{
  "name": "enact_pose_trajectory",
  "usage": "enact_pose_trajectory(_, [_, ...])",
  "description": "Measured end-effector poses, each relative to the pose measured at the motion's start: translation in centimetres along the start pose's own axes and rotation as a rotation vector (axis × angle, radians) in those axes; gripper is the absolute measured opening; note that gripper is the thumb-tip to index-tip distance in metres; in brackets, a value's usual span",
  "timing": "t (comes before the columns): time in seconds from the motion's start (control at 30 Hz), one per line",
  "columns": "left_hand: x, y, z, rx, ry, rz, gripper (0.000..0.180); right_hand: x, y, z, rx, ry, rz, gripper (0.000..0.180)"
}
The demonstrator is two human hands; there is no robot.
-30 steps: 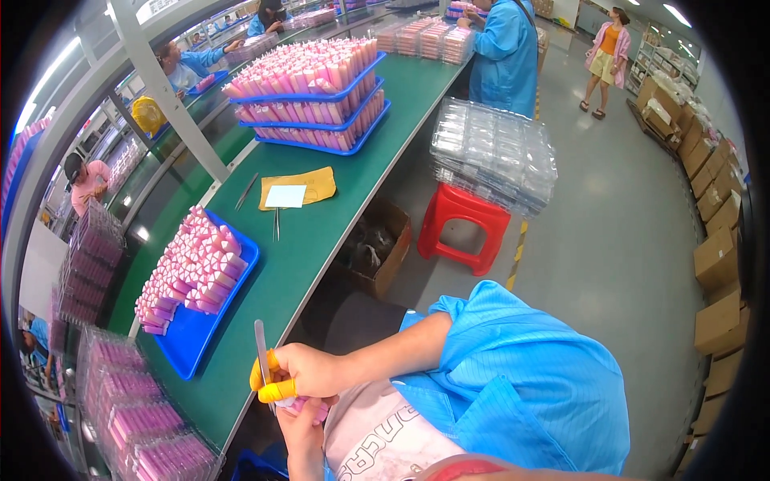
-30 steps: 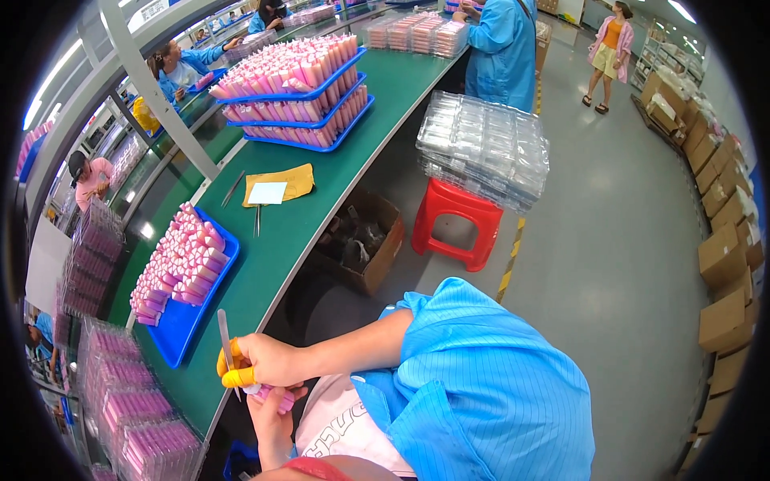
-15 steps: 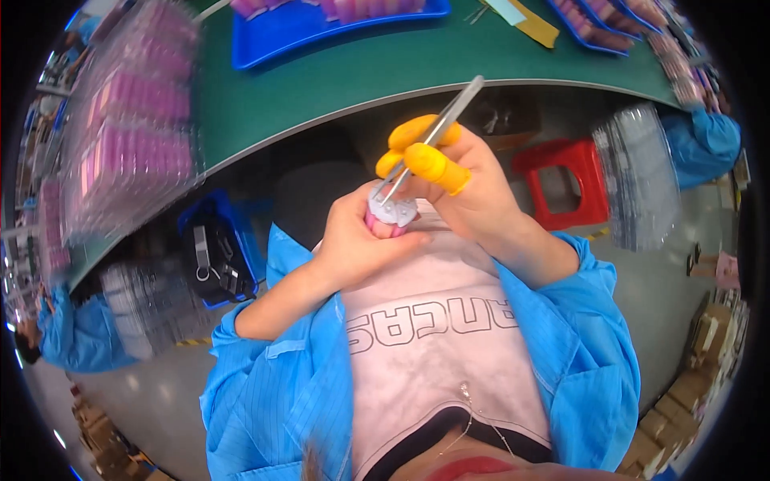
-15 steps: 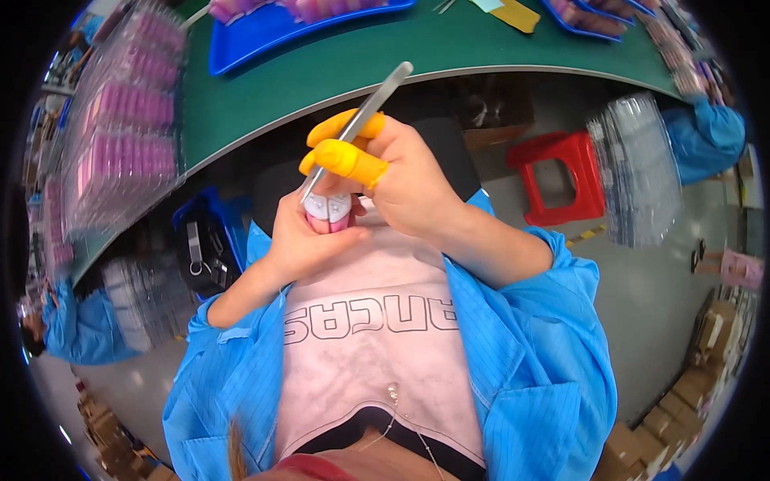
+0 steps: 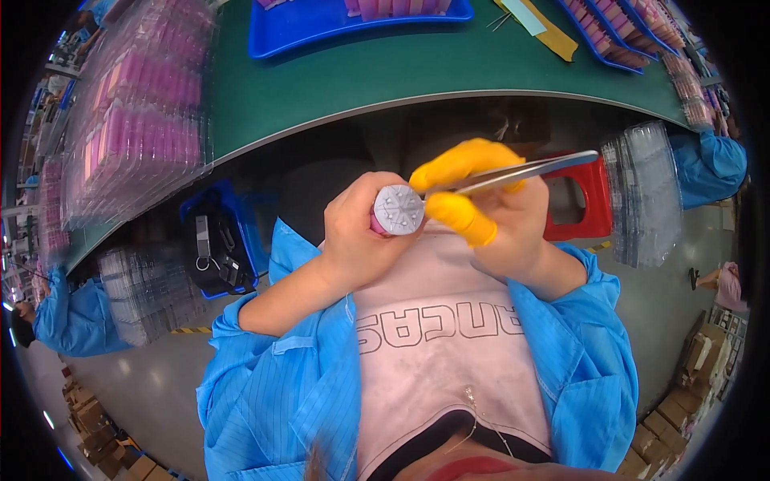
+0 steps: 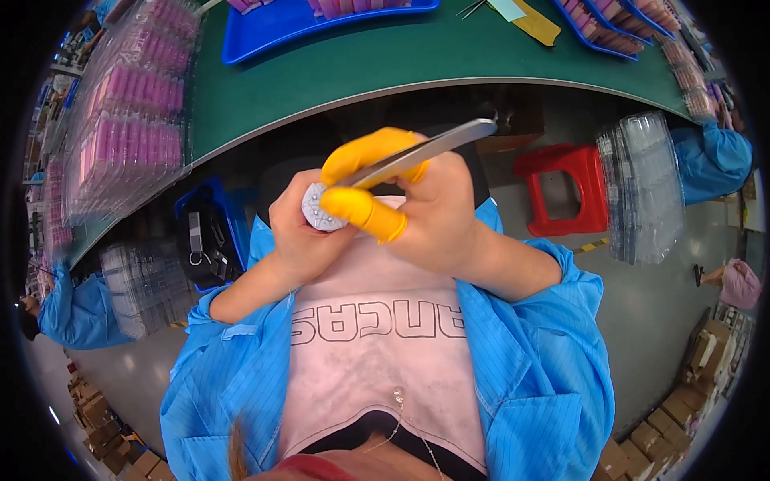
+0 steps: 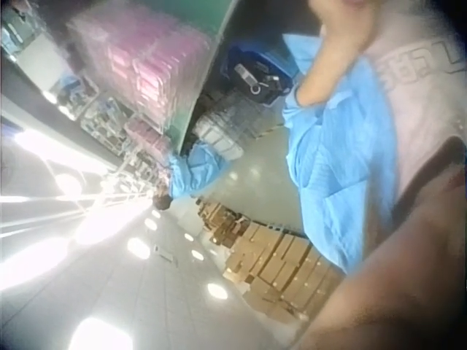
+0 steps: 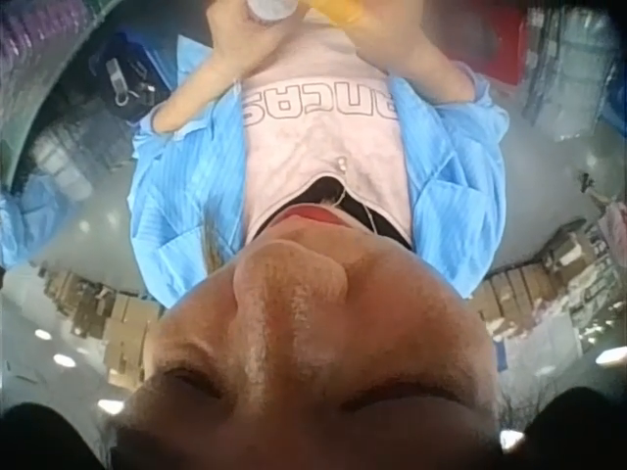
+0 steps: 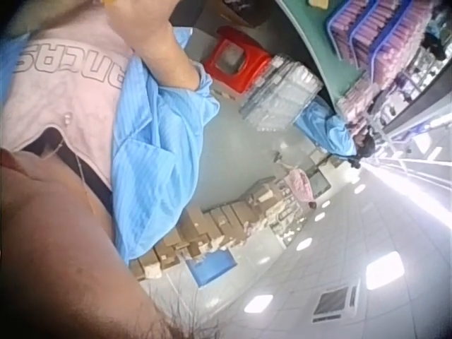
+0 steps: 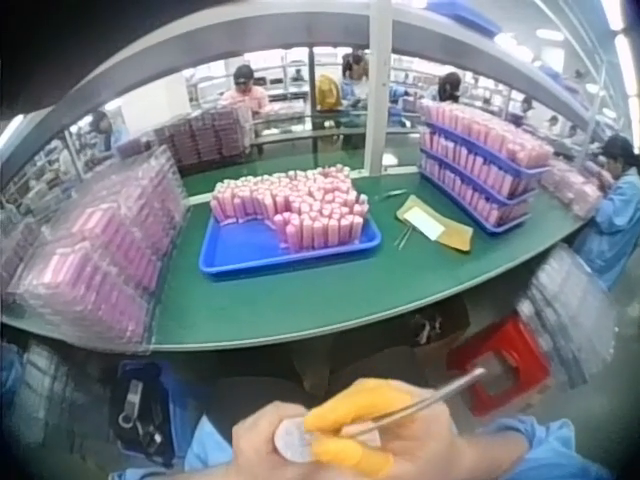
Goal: The person assembles small heart-shaped components into a circular base using tweezers.
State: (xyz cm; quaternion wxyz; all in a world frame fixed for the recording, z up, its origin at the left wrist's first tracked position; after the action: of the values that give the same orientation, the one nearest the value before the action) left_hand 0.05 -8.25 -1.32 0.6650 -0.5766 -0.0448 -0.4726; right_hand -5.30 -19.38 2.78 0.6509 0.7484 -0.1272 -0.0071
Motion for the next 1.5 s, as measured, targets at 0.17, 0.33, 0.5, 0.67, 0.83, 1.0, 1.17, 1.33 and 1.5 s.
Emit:
enact_pose_trajectory(0.17, [0.7,-0.6,0.3,0.089,-0.037,-0.085,0.035,0.4,-0.2,-0.7,0.033,0.019,0.062,0.024])
enact_pose_trajectory(0.33, [0.7,-0.7,0.5,0.137,-0.036,-0.105,0.035,0.7,-0.6,-0.7,0.021,0.018,0.05,0.025])
enact_pose_trajectory(0.5, [0.9,-0.6,0.3,0.142,0.003,-0.097,0.035,0.6,-0.8,-0.5,-0.034,-0.017,0.04,0.025])
enact_pose_trajectory(0.67, [0.6,-0.3,-0.2,0.096,0.049,-0.066,0.036,0.7,-0.8,-0.6,-0.115,0.015,0.027,0.024])
enact_pose_trajectory(0.83, [0.3,-0.1,-0.7,0.058,0.089,-0.045,0.036,0.5,-0.9,-0.5,-0.142,0.038,0.01,0.025])
enact_pose_trajectory(1.0, [0.2,0.1,-1.1,0.032,0.129,-0.053,0.036,0.3,-0.4,-0.6,-0.266,0.036,0.023,0.024])
enact_pose_trajectory(1.17, [-0.1,0.2,-1.4,0.002,0.191,-0.027,0.036,0.3,-0.1,-1.6,-0.545,0.164,0.022,0.024])
enact_pose_trajectory(1.33, [-0.2,0.0,-1.4,-0.061,0.188,-0.001,0.037,-0.1,-1.3,-0.4,-0.129,0.052,-0.078,0.024])
enact_pose_trajectory(1.5, [-0.3,0.1,-1.3,-0.039,0.177,0.03,0.036,-0.1,-1.5,-0.5,-0.117,0.046,-0.067,0.025])
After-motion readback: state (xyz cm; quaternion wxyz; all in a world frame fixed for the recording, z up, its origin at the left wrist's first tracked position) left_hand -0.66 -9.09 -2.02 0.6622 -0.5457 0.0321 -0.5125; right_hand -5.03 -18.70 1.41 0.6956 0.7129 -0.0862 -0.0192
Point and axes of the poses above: each hand's wrist, its own x-axis towards the middle knuckle, its own z-axis out of the back of the hand, y = z × x, the point moved 8 cm from there along x, towards the middle knuckle, and after that the axes turned 12 degrees about -z, right-handed, at the moved point
